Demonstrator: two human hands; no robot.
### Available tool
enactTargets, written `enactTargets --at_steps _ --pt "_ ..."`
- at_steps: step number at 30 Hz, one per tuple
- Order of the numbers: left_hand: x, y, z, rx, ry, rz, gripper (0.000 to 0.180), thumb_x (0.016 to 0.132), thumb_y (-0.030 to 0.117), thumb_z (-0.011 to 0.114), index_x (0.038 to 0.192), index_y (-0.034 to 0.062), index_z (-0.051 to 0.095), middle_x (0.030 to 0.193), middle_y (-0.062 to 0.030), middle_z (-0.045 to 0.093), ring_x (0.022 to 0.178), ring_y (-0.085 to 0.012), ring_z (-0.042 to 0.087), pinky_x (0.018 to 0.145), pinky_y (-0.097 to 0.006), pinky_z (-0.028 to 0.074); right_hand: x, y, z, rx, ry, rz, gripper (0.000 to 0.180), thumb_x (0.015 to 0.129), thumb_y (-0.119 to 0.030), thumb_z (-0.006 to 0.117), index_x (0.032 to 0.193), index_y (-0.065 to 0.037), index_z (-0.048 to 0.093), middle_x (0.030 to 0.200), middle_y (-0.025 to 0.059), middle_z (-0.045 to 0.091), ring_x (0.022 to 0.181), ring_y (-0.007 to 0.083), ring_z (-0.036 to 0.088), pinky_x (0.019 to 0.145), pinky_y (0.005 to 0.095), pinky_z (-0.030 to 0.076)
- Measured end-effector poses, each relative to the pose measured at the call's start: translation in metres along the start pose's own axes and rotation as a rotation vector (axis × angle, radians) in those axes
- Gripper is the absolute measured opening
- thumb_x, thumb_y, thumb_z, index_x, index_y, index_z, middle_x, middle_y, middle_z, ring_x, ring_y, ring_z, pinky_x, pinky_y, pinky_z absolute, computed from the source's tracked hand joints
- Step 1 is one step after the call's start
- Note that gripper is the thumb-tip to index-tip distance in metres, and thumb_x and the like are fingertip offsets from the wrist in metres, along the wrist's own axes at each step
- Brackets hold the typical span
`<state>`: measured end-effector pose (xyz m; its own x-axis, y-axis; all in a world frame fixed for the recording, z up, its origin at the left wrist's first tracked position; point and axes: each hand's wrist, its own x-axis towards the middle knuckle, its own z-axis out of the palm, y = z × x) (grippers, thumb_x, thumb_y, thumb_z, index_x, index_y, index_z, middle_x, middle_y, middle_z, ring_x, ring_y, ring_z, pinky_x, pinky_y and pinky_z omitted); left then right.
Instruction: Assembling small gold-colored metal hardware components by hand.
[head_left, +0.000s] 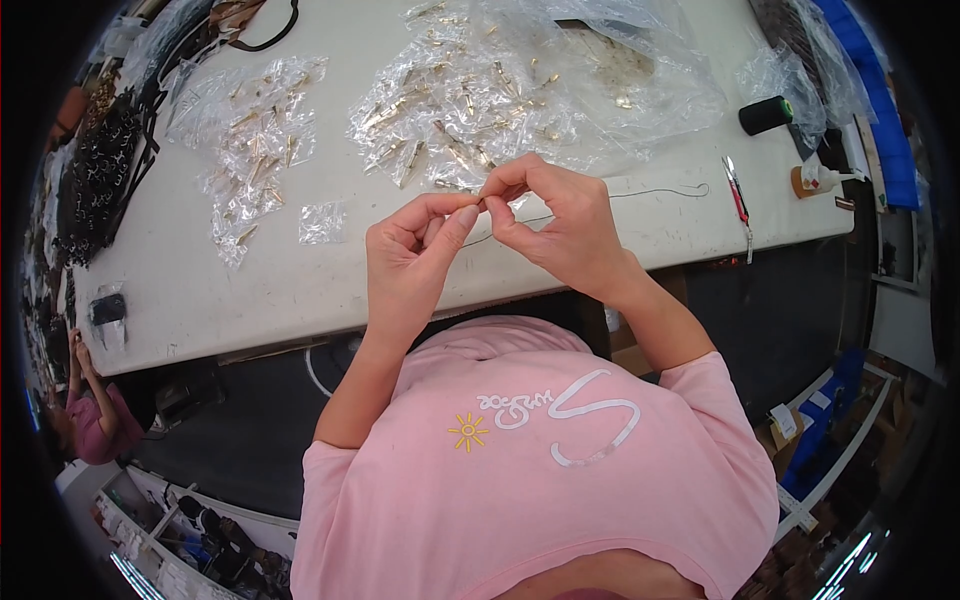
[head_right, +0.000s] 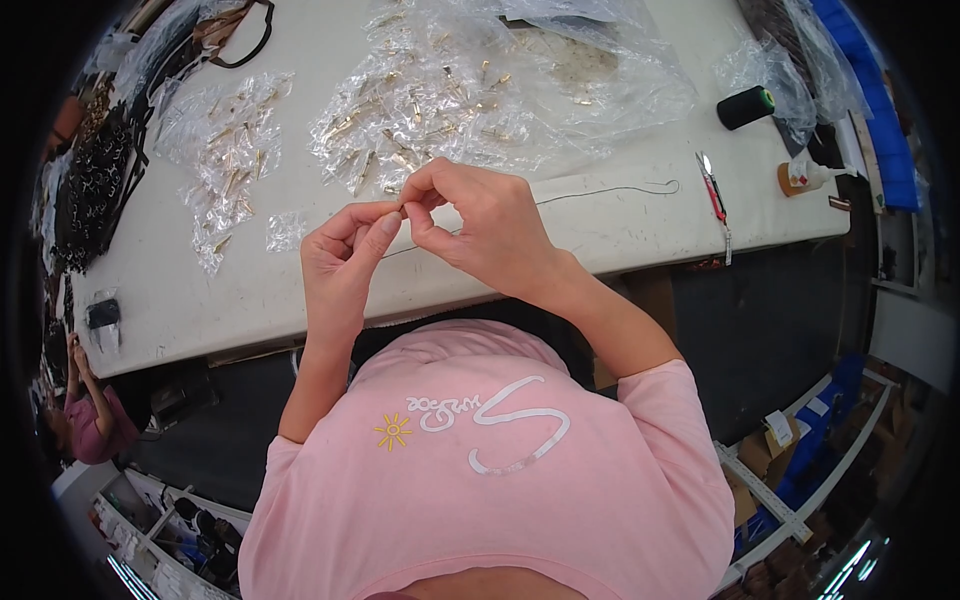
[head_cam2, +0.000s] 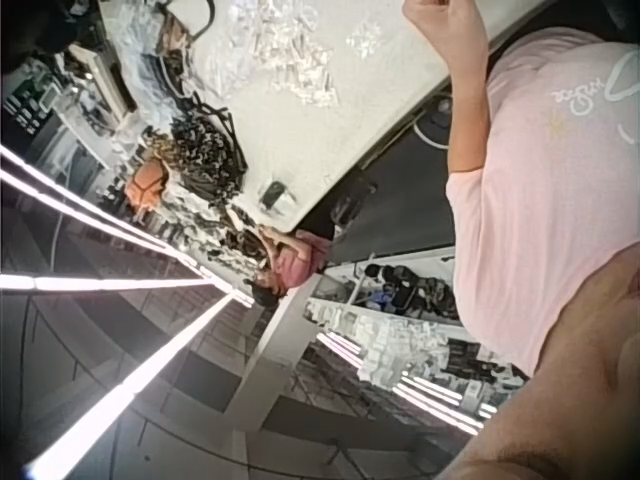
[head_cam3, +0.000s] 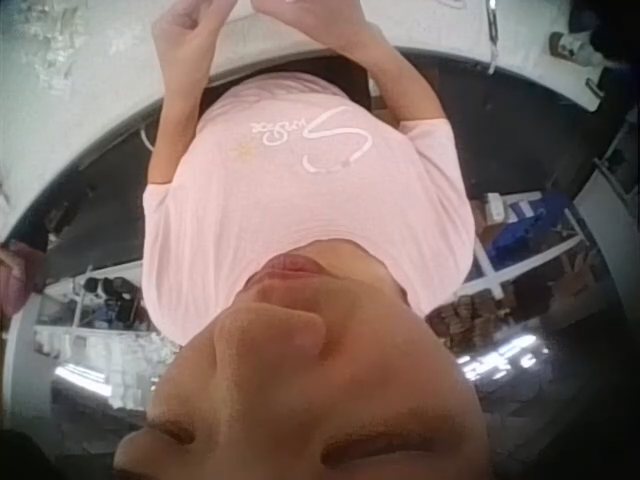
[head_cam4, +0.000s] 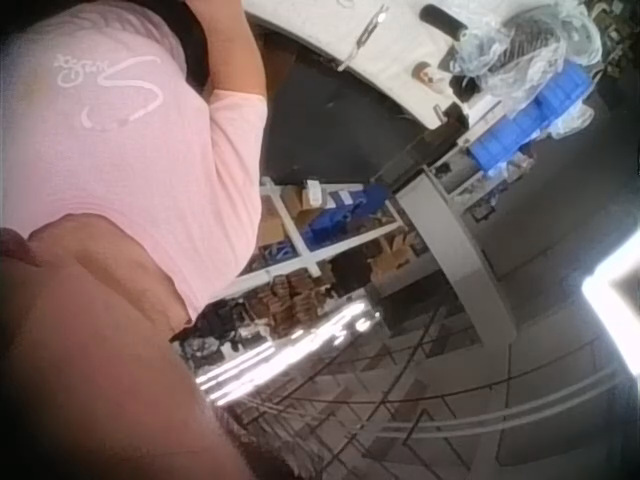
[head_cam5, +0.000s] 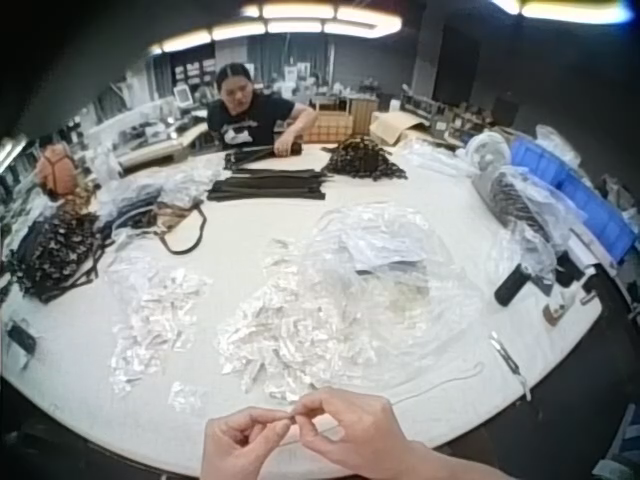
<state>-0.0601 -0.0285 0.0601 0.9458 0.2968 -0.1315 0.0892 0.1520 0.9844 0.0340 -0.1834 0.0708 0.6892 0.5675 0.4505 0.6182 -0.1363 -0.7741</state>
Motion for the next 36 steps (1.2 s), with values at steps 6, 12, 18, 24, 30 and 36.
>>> enactTargets --at_steps 6,12,18,24,30,36 --pt "0.001 0.001 0.003 -0.030 0.001 0.042 0.014 0.093 0.008 0.067 0.102 -0.0024 0.071 0.059 0.0134 0.035 0.056 0.0020 0.026 0.050 -0.021 0.018 -0.001 0.000 0.000 0.111 -0.007 0.045 0.015 0.079 -0.004 0.072 0.093 -0.003 0.066 0.082 0.0072 0.070 0.077 0.0184 0.071 0.066 0.0278 0.056" --pt "0.001 0.002 -0.002 0.027 -0.004 0.052 0.014 0.093 0.009 0.067 0.101 -0.0013 0.072 0.058 0.0130 0.034 0.055 0.0017 0.026 0.050 -0.021 0.018 -0.001 0.007 -0.003 0.135 -0.094 -0.055 0.024 0.080 -0.006 0.073 0.104 -0.004 0.068 0.085 0.0077 0.071 0.078 0.0198 0.070 0.068 0.0286 0.055" --pt "-0.005 0.003 0.001 0.191 -0.007 0.079 0.012 0.093 0.009 0.066 0.099 -0.0004 0.072 0.056 0.0112 0.034 0.054 0.0011 0.028 0.050 -0.021 0.019 -0.004 0.008 -0.006 -0.043 -0.129 -0.092 0.016 0.079 -0.007 0.073 0.092 -0.005 0.064 0.080 0.0060 0.069 0.073 0.0206 0.070 0.064 0.0294 0.054" --pt "-0.002 -0.007 0.000 0.135 -0.018 0.030 0.013 0.093 0.012 0.067 0.096 -0.0008 0.070 0.064 0.0111 0.048 0.059 0.0023 0.031 0.053 -0.019 0.020 -0.001 0.010 -0.003 0.063 -0.172 0.051 0.011 0.080 0.000 0.071 0.087 -0.002 0.063 0.081 0.0063 0.069 0.077 0.0151 0.070 0.069 0.0274 0.055" --pt "0.003 0.005 -0.007 -0.073 0.034 -0.029 0.015 0.094 0.015 0.066 0.100 0.0014 0.070 0.078 0.0047 0.064 0.060 0.0016 0.037 0.054 -0.016 0.025 -0.002 0.014 0.002 0.695 -0.019 0.437 0.021 0.091 -0.007 0.064 0.111 -0.002 0.057 0.111 0.0086 0.065 0.086 0.0125 0.067 0.069 0.0267 0.056" --pt "0.010 0.018 -0.020 -0.375 0.103 -0.032 0.017 0.095 0.015 0.064 0.104 0.0008 0.068 0.091 -0.0060 0.068 0.058 -0.0001 0.043 0.050 -0.016 0.032 -0.015 -0.001 0.045 0.913 -0.259 0.582 0.038 0.097 -0.010 0.059 0.132 -0.002 0.051 0.105 0.0076 0.061 0.081 0.0105 0.063 0.066 0.0260 0.054"
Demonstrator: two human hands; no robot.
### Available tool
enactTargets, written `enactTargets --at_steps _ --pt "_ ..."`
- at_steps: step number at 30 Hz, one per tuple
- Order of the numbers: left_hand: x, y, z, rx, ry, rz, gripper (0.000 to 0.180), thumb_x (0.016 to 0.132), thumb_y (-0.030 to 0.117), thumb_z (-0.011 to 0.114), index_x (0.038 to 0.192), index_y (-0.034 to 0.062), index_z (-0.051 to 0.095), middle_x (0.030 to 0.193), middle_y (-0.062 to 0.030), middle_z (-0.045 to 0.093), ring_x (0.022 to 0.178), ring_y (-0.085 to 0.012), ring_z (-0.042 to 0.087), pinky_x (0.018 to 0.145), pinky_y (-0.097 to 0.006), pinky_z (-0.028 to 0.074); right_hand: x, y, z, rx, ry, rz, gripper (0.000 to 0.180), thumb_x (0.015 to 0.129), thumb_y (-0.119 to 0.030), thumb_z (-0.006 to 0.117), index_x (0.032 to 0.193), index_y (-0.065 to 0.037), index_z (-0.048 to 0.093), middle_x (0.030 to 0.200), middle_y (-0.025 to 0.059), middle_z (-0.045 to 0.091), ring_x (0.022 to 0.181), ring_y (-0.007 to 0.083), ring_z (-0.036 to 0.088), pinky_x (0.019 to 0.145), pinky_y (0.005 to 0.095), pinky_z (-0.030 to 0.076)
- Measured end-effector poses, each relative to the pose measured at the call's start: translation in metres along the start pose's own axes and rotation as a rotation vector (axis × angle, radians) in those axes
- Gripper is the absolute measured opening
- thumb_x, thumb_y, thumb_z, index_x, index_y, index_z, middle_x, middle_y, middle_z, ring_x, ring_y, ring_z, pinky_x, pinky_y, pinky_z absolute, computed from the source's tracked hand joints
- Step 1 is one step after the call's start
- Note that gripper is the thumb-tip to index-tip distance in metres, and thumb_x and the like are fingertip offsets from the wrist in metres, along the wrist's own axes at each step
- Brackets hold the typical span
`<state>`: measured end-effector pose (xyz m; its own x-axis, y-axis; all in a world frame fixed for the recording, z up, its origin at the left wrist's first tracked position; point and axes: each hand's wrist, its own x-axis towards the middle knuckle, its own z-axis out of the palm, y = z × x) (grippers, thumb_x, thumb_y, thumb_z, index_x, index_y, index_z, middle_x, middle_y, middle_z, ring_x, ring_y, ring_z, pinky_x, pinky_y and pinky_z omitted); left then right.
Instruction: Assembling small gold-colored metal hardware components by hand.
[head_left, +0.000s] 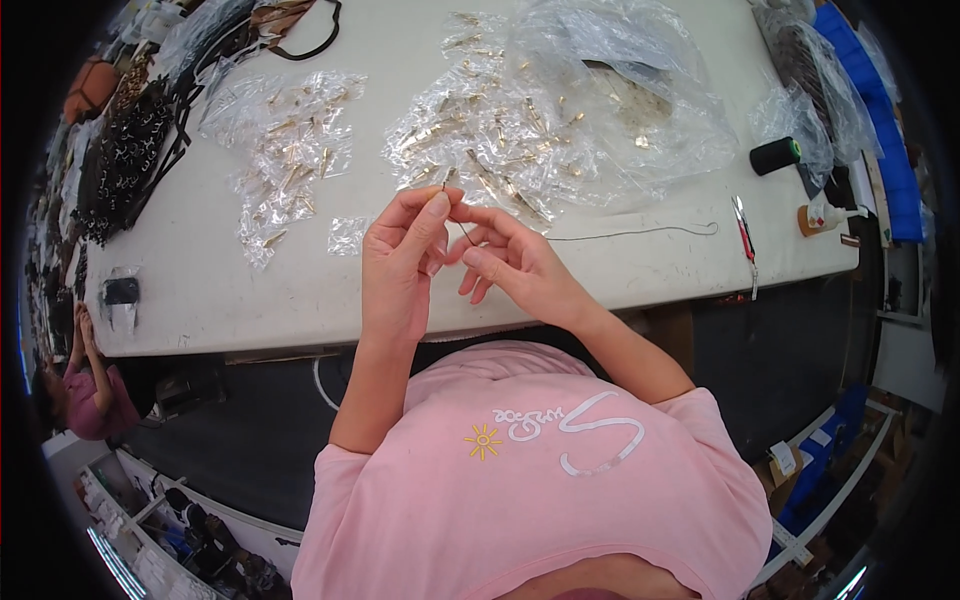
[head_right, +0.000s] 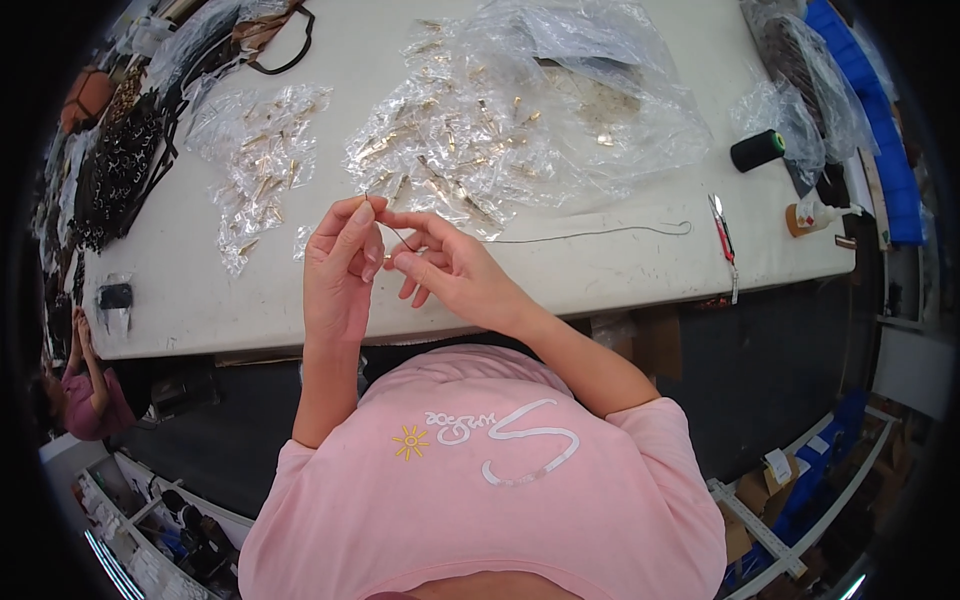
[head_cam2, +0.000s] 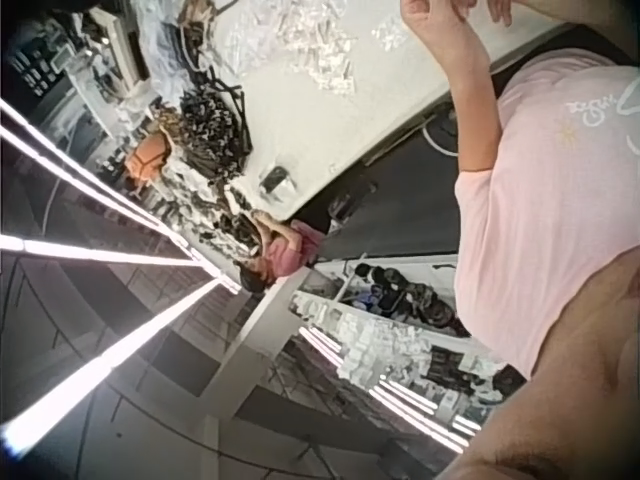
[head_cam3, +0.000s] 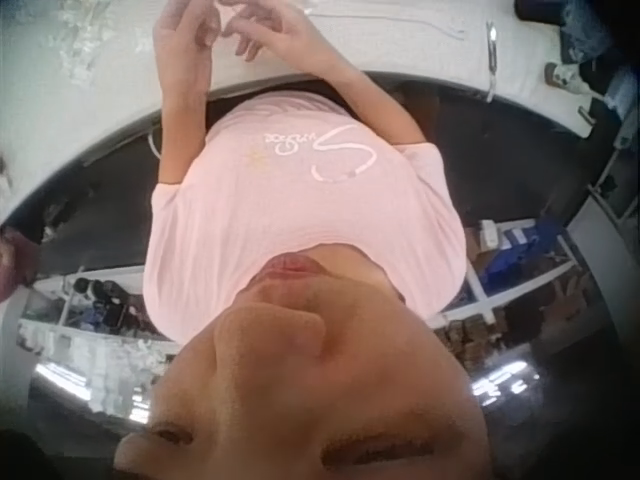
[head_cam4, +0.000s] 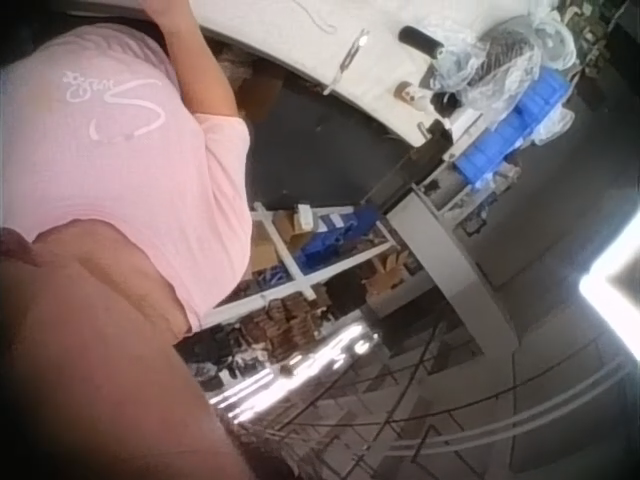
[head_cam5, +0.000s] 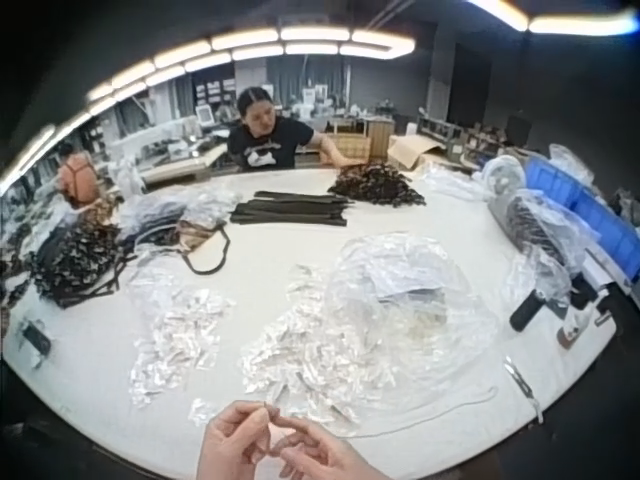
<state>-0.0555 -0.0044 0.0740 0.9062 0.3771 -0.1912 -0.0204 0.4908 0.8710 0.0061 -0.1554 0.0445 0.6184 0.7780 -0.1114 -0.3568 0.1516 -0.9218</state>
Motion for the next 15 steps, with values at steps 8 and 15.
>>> enactTargets --at_steps 8,15 --pt "0.009 0.013 -0.016 -0.495 -0.069 -0.182 0.015 0.096 0.012 0.059 0.107 0.0003 0.058 0.082 -0.0033 0.060 0.053 -0.0014 0.040 0.041 -0.016 0.032 -0.004 -0.006 0.017 -0.519 0.155 -0.289 0.020 0.095 0.000 0.056 0.109 -0.003 0.068 0.067 0.0050 0.057 0.057 0.0082 0.055 0.053 0.0243 0.045" --pt "0.009 0.014 -0.016 -0.352 -0.122 -0.154 0.013 0.095 0.013 0.061 0.102 0.0028 0.058 0.069 0.0032 0.049 0.048 -0.0007 0.035 0.041 -0.016 0.028 0.001 0.001 0.013 -0.868 0.105 -0.602 0.024 0.090 0.003 0.059 0.111 -0.006 0.068 0.086 0.0177 0.069 0.070 0.0182 0.070 0.059 0.0327 0.052"
